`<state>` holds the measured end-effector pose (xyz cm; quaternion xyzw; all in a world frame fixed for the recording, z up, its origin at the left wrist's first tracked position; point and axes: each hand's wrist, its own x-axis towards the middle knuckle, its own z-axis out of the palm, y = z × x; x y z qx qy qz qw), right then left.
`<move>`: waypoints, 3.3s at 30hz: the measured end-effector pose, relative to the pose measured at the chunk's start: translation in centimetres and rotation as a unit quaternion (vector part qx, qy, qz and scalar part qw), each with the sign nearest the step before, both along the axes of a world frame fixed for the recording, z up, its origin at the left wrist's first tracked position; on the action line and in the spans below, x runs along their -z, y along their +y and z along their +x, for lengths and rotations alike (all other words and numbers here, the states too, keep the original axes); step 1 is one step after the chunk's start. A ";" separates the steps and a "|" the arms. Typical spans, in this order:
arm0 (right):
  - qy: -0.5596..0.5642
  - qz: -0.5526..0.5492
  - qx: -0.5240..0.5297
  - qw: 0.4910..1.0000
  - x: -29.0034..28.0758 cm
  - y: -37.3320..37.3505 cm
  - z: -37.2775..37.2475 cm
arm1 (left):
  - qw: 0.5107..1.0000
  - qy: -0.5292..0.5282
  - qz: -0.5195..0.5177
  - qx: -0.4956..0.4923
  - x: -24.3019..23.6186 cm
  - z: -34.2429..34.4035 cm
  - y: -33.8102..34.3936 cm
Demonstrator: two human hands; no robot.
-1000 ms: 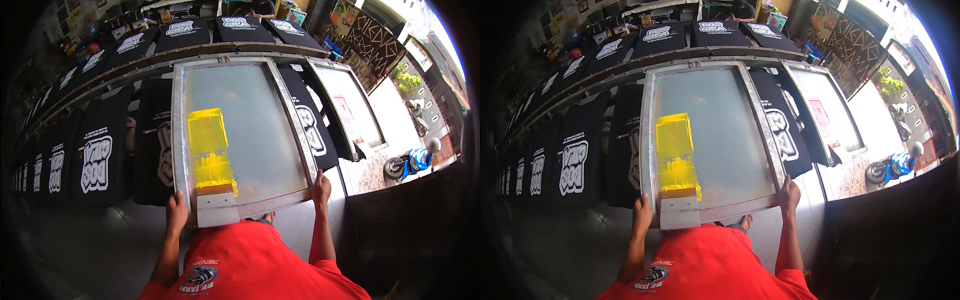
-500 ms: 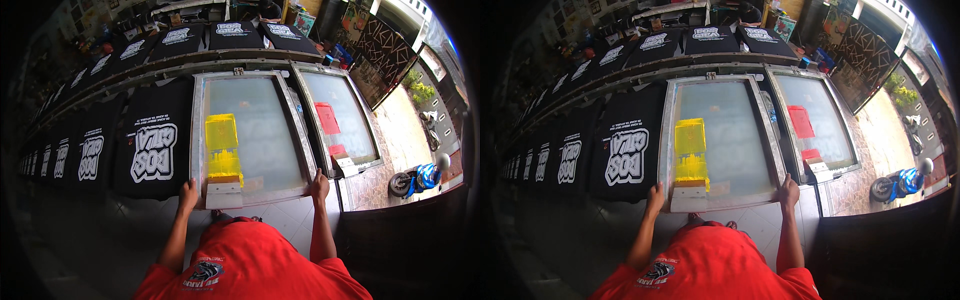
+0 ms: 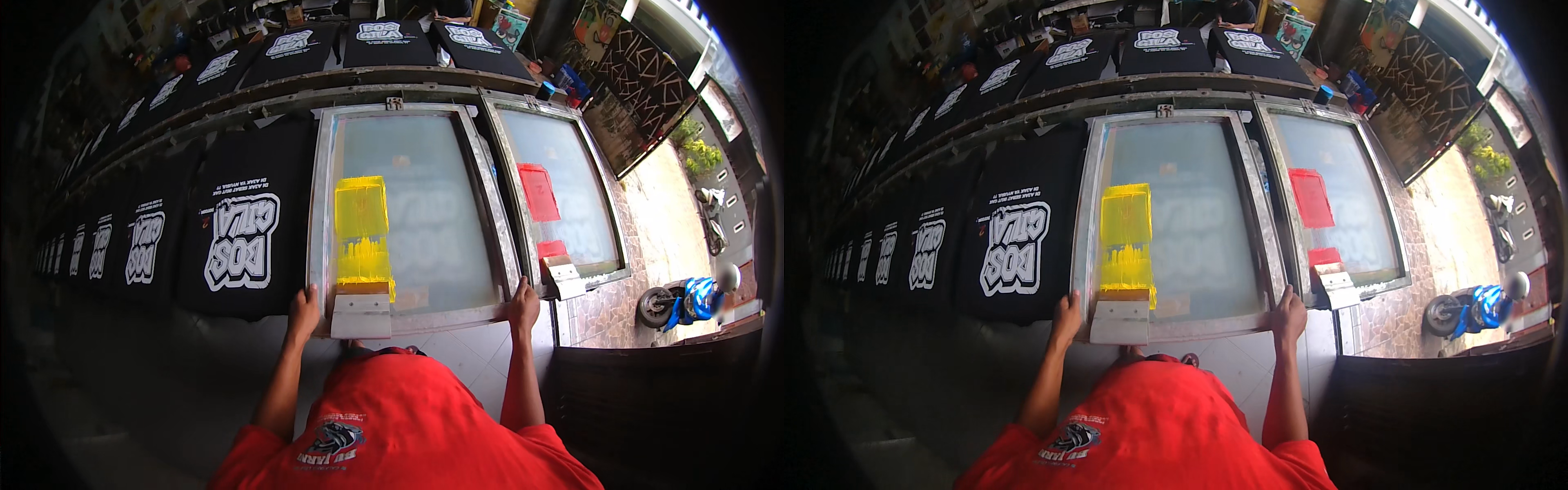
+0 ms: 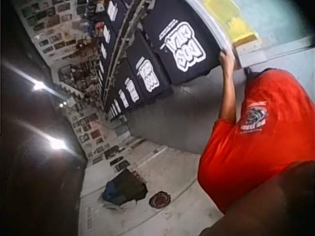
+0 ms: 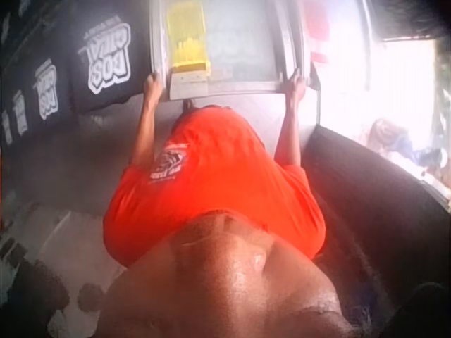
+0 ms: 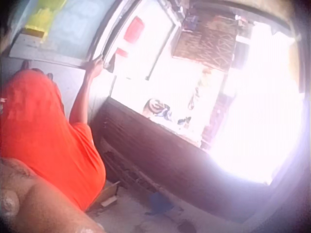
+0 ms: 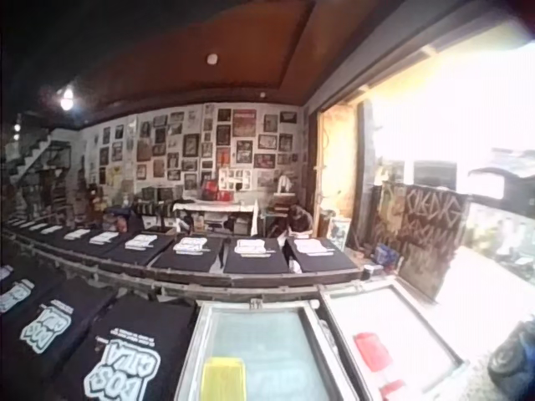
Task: The person performs screen printing on a series of black shirts by applying red and yellow ink through a screen using a squeegee, moving along a row of shirts on a long printing table.
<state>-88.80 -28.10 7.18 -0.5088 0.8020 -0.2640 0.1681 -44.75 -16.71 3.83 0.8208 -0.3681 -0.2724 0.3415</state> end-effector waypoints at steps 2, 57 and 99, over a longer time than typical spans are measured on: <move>-0.007 -0.012 -0.010 1.000 -0.6 0.4 0.2 | 1.000 0.006 0.006 0.015 -0.3 0.0 0.1; 0.190 -0.191 -0.541 0.796 -2.9 -15.9 32.4 | 1.000 -0.022 0.012 0.014 1.1 -0.7 -0.2; 0.159 -0.177 -0.483 0.843 -8.4 -4.0 27.1 | 0.999 -0.020 -0.029 0.007 1.8 -0.7 -0.1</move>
